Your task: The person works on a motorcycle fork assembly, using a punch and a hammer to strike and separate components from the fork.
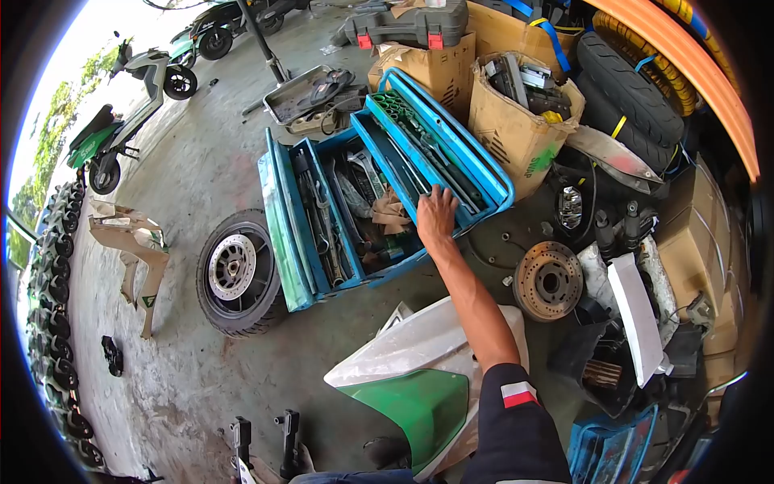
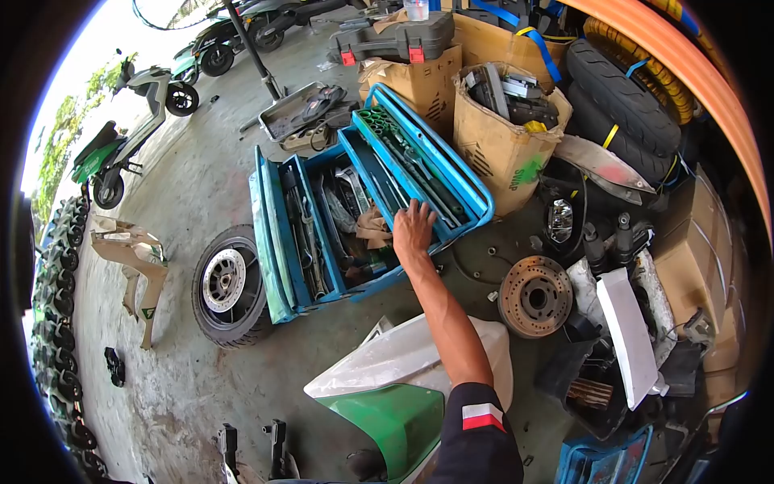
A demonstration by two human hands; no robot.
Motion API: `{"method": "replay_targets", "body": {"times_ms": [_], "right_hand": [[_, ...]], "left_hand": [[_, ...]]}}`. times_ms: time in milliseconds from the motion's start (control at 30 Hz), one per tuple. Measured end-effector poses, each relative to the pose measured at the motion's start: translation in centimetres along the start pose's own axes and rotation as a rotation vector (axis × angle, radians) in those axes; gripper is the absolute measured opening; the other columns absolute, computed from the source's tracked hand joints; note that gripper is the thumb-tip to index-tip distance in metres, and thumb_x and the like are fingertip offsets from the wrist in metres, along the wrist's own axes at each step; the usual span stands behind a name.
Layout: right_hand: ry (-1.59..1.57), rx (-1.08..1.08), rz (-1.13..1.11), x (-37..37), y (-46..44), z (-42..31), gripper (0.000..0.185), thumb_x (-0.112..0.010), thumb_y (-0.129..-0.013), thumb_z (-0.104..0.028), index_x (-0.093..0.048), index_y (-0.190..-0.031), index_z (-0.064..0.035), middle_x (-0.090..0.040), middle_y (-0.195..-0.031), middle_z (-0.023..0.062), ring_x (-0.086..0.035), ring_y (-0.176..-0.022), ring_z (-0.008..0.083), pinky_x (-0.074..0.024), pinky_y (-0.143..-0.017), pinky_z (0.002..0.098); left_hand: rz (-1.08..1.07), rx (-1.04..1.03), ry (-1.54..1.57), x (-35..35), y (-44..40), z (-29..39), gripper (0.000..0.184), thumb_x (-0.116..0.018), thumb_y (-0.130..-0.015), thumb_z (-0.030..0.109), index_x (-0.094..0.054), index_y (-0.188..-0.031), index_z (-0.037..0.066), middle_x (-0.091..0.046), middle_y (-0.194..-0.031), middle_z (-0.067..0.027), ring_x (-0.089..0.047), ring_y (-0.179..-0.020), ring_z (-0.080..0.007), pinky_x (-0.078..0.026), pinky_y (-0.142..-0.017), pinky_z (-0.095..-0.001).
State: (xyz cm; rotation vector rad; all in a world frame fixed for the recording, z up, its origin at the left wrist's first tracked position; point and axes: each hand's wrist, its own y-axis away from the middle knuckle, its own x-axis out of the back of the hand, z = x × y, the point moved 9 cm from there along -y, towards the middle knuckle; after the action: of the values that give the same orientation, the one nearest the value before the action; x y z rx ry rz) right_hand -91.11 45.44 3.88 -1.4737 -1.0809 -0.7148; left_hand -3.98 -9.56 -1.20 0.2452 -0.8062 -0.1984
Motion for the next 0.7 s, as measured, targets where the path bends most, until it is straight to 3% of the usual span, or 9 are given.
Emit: {"method": "replay_targets", "body": {"times_ms": [100, 167, 200, 267, 333, 367, 433, 500, 700], "right_hand": [[0.012, 0.094, 0.089, 0.9, -1.5, -2.4, 0.013, -0.061, -0.086, -0.011, -0.071, -0.082, -0.0048, -0.057, -0.116, 0.0121, -0.048, -0.114, 0.0324, -0.0396, -0.090, 0.0484], [-0.303, 0.145, 0.151, -2.2, -4.3, -2.8, 0.013, -0.063, -0.080, -0.012, -0.071, -0.079, -0.0006, -0.066, -0.096, 0.0211, -0.062, -0.098, 0.0402, -0.0504, -0.085, 0.0485], [-0.472, -0.075, 0.001, -6.8, -5.7, -1.2, 0.016, -0.062, -0.079, -0.011, -0.068, -0.079, 0.0040, -0.068, -0.084, 0.0260, -0.066, -0.086, 0.0454, -0.0524, -0.081, 0.0534], [-0.376, -0.056, -0.297, -15.5, -8.6, 0.1, 0.022, -0.059, -0.082, -0.014, -0.069, -0.081, 0.0058, -0.067, -0.082, 0.0307, -0.068, -0.081, 0.0465, -0.0532, -0.071, 0.0553], [-0.282, -0.035, -0.052, -24.5, -11.5, 5.8, 0.029, -0.066, -0.080, -0.025, -0.072, -0.070, 0.0014, -0.066, -0.065, 0.0234, -0.068, -0.063, 0.0353, -0.0457, -0.055, 0.0511], [-0.198, 0.324, -0.433, -23.8, -11.6, 1.4, 0.032, -0.068, -0.082, -0.030, -0.074, -0.085, 0.0010, -0.070, -0.076, 0.0215, -0.066, -0.064, 0.0273, -0.0472, -0.055, 0.0471], [-0.171, 0.493, -0.334, -17.3, -11.1, -8.2, 0.033, -0.067, -0.083, -0.031, -0.074, -0.086, 0.0008, -0.070, -0.076, 0.0216, -0.066, -0.064, 0.0276, -0.0474, -0.056, 0.0470], [-0.185, 0.466, -0.229, -10.4, -11.3, -12.3, 0.034, -0.067, -0.084, -0.032, -0.074, -0.086, 0.0006, -0.070, -0.076, 0.0216, -0.066, -0.064, 0.0279, -0.0476, -0.056, 0.0468], [-0.177, 0.550, -0.174, -1.6, -9.0, -22.5, 0.036, -0.067, -0.086, -0.035, -0.074, -0.089, 0.0000, -0.070, -0.078, 0.0219, -0.065, -0.065, 0.0288, -0.0482, -0.058, 0.0463]], "left_hand": [[0.052, -0.012, 0.009, 0.4, 0.6, 0.1, 0.075, -0.061, -0.088, 0.066, -0.063, -0.113, -0.005, -0.057, -0.085, -0.0191, -0.050, -0.065, -0.0296, -0.043, -0.045, -0.0494], [-0.024, 0.300, 0.011, -1.0, 0.5, -0.9, 0.068, -0.056, -0.090, 0.065, -0.067, -0.118, 0.004, -0.067, -0.096, -0.0218, -0.062, -0.079, -0.0349, -0.050, -0.064, -0.0567], [-0.044, -0.196, -0.280, 0.0, -1.5, 0.2, 0.068, -0.047, -0.097, 0.058, -0.072, -0.094, -0.005, -0.066, -0.094, -0.0299, -0.061, -0.095, -0.0458, -0.045, -0.087, -0.0499], [0.196, -0.310, -0.467, 0.8, 3.2, 3.3, 0.064, -0.046, -0.096, 0.056, -0.072, -0.094, -0.002, -0.067, -0.093, -0.0297, -0.064, -0.092, -0.0446, -0.046, -0.083, -0.0526], [0.008, -0.153, -0.512, -1.0, 4.3, 6.5, 0.054, -0.045, -0.095, 0.051, -0.076, -0.097, 0.006, -0.071, -0.096, -0.0230, -0.066, -0.092, -0.0426, -0.048, -0.083, -0.0492], [0.074, -0.168, -0.599, -0.7, 4.1, 5.3, 0.051, -0.046, -0.095, 0.049, -0.076, -0.094, 0.008, -0.071, -0.092, -0.0215, -0.067, -0.090, -0.0389, -0.049, -0.080, -0.0480], [0.119, -0.263, -0.617, -0.6, 5.5, 5.4, 0.053, -0.048, -0.094, 0.052, -0.073, -0.099, 0.006, -0.070, -0.093, -0.0222, -0.067, -0.088, -0.0378, -0.050, -0.075, -0.0496], [0.145, -0.270, -0.602, -0.5, 4.6, 4.9, 0.062, -0.050, -0.094, 0.060, -0.069, -0.113, 0.005, -0.070, -0.100, -0.0229, -0.066, -0.089, -0.0397, -0.052, -0.074, -0.0537], [0.285, -0.223, -0.530, 0.7, 7.4, 6.9, 0.050, -0.052, -0.091, 0.051, -0.076, -0.087, 0.007, -0.070, -0.083, -0.0202, -0.067, -0.082, -0.0387, -0.052, -0.075, -0.0462]]}}
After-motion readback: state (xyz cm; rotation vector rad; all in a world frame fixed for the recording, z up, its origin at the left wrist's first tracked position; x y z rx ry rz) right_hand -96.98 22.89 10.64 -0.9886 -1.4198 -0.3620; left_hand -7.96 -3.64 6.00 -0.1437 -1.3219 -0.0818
